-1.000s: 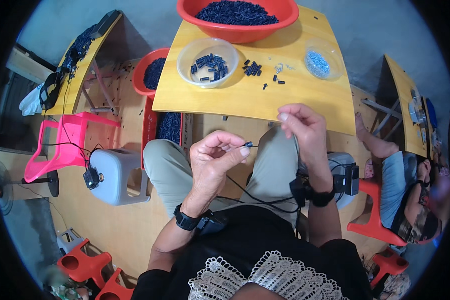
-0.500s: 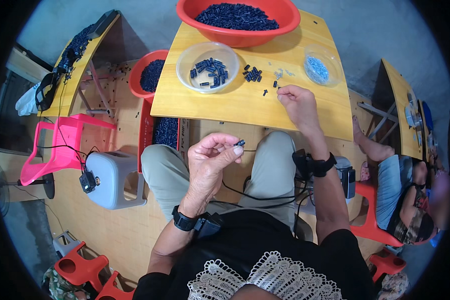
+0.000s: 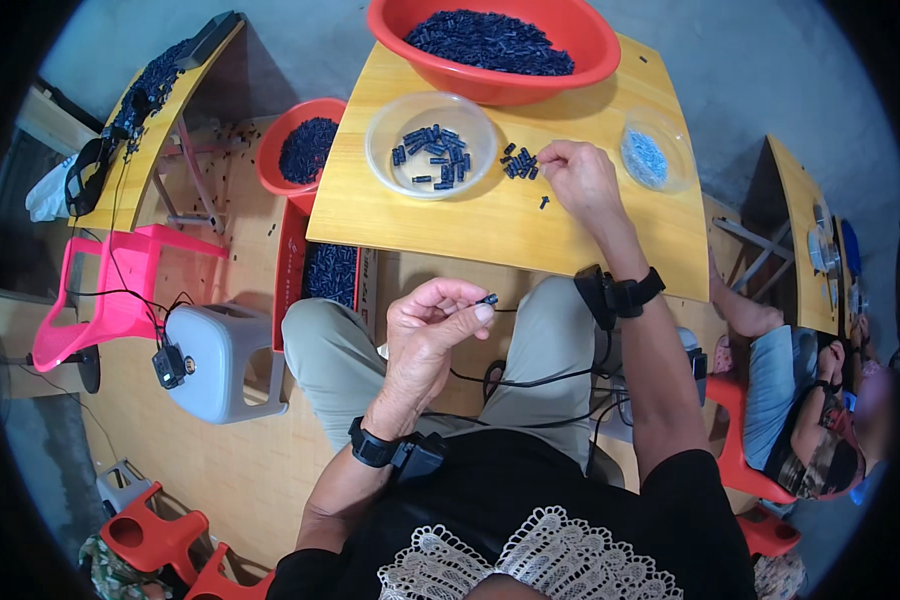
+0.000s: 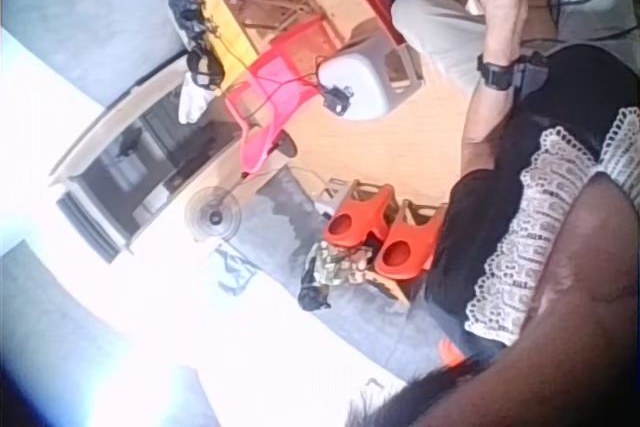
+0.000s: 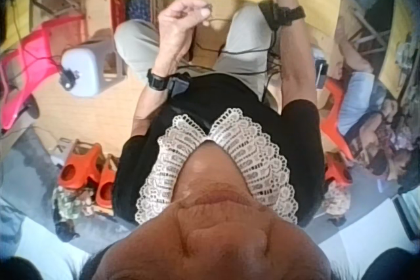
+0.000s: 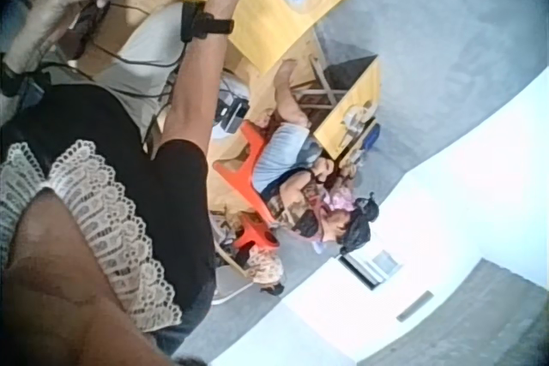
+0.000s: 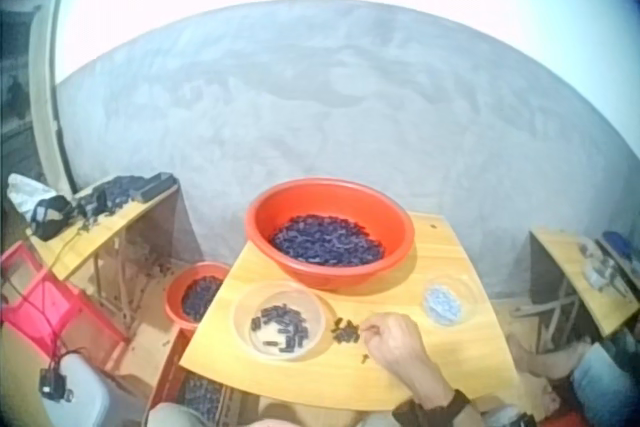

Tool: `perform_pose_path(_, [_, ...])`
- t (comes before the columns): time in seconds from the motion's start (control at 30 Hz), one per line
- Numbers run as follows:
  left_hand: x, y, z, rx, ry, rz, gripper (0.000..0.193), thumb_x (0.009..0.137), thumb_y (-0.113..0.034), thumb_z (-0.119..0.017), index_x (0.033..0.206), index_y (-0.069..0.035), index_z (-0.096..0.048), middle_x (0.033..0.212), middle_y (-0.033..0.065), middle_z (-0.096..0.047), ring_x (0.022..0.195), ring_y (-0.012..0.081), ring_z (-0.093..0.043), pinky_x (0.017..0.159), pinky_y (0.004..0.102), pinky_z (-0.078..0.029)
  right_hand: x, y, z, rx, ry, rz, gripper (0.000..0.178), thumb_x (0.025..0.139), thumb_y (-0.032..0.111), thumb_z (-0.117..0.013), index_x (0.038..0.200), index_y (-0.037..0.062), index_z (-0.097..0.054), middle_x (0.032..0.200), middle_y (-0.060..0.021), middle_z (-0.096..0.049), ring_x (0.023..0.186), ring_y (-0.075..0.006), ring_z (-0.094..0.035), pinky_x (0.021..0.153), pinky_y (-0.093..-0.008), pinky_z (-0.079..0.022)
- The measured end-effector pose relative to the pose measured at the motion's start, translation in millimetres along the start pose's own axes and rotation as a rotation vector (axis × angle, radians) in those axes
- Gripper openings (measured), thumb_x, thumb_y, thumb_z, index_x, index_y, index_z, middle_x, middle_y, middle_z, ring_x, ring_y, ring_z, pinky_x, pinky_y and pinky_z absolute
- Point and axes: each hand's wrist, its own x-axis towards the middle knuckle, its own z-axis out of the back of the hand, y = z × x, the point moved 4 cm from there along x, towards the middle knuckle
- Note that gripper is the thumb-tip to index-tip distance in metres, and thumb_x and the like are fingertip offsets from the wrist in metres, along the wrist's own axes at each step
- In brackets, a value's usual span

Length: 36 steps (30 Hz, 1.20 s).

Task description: Assembling small plastic components by inserting metal pins into blue plastic housings.

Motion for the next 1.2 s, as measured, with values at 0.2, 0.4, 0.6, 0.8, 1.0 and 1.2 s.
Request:
perform_pose_path(0.2, [1, 1, 6, -0.018, -0.011, 0.011, 0.015, 0.079, 0.004, -0.068, 0.092, 0.001, -0.064, 0.081, 0.007, -0.067, 0.07, 0.01, -0.062, 0.063, 0.0233, -0.052, 11, 22, -19, -0.01, 0.072, 0.014, 0.014, 0.075, 0.013, -0.06, 0.084, 0.0101, -0.071, 0.084, -0.0156, -0.067, 0.079, -0.0336, -0.064, 0.073, -0.0412, -0.051])
perform_pose_path(0.4, [1, 0, 8, -0.041, -0.013, 0.011, 0.016, 0.079, 0.004, -0.066, 0.095, 0.002, -0.063, 0.08, 0.0103, -0.066, 0.07, 0.0147, -0.062, 0.065, 0.0262, -0.051, 19, 39, -31, -0.202, 0.164, 0.086, 0.017, 0.076, 0.01, -0.057, 0.084, 0.0094, -0.071, 0.087, -0.0183, -0.066, 0.082, -0.0356, -0.063, 0.076, -0.0433, -0.051])
perform_pose_path(0.6, [3, -1, 10, -0.04, -0.009, -0.002, 0.015, 0.08, 0.004, -0.066, 0.094, 0.001, -0.063, 0.081, 0.0102, -0.065, 0.07, 0.0144, -0.062, 0.065, 0.0257, -0.051, 19, 32, -41, -0.23, 0.18, 0.114, 0.018, 0.075, 0.007, -0.055, 0.083, 0.0059, -0.071, 0.086, -0.0205, -0.065, 0.081, -0.0376, -0.064, 0.076, -0.0451, -0.051])
perform_pose_path(0.8, [2, -1, 10, -0.025, 0.0, -0.006, 0.015, 0.08, 0.004, -0.065, 0.094, 0.001, -0.063, 0.081, 0.0097, -0.066, 0.07, 0.0141, -0.062, 0.065, 0.0258, -0.051, 22, 31, -42, -0.253, 0.17, 0.135, 0.017, 0.075, 0.008, -0.056, 0.084, 0.0031, -0.069, 0.086, -0.0224, -0.065, 0.082, -0.0385, -0.063, 0.076, -0.0465, -0.05])
perform_pose_path(1.0, [0, -8, 9, -0.062, 0.001, -0.011, 0.015, 0.081, 0.004, -0.064, 0.096, 0.002, -0.062, 0.082, 0.0111, -0.065, 0.071, 0.016, -0.062, 0.066, 0.0273, -0.051, 6, 31, -8, 0.088, 0.007, 0.097, 0.02, 0.076, 0.007, -0.057, 0.091, -0.0003, -0.066, 0.082, -0.02, -0.066, 0.077, -0.0326, -0.065, 0.072, -0.0398, -0.052])
perform_pose_path(1.2, [-6, -15, 5, -0.104, 0.034, -0.033, 0.017, 0.082, 0.004, -0.063, 0.098, 0.002, -0.061, 0.085, 0.013, -0.065, 0.073, 0.0183, -0.062, 0.068, 0.0291, -0.051, -83, 71, 27, 0.89, 0.299, -0.186, 0.015, 0.08, 0.003, -0.058, 0.093, -0.0046, -0.062, 0.074, -0.007, -0.062, 0.057, -0.0106, -0.056, 0.054, -0.0236, -0.046])
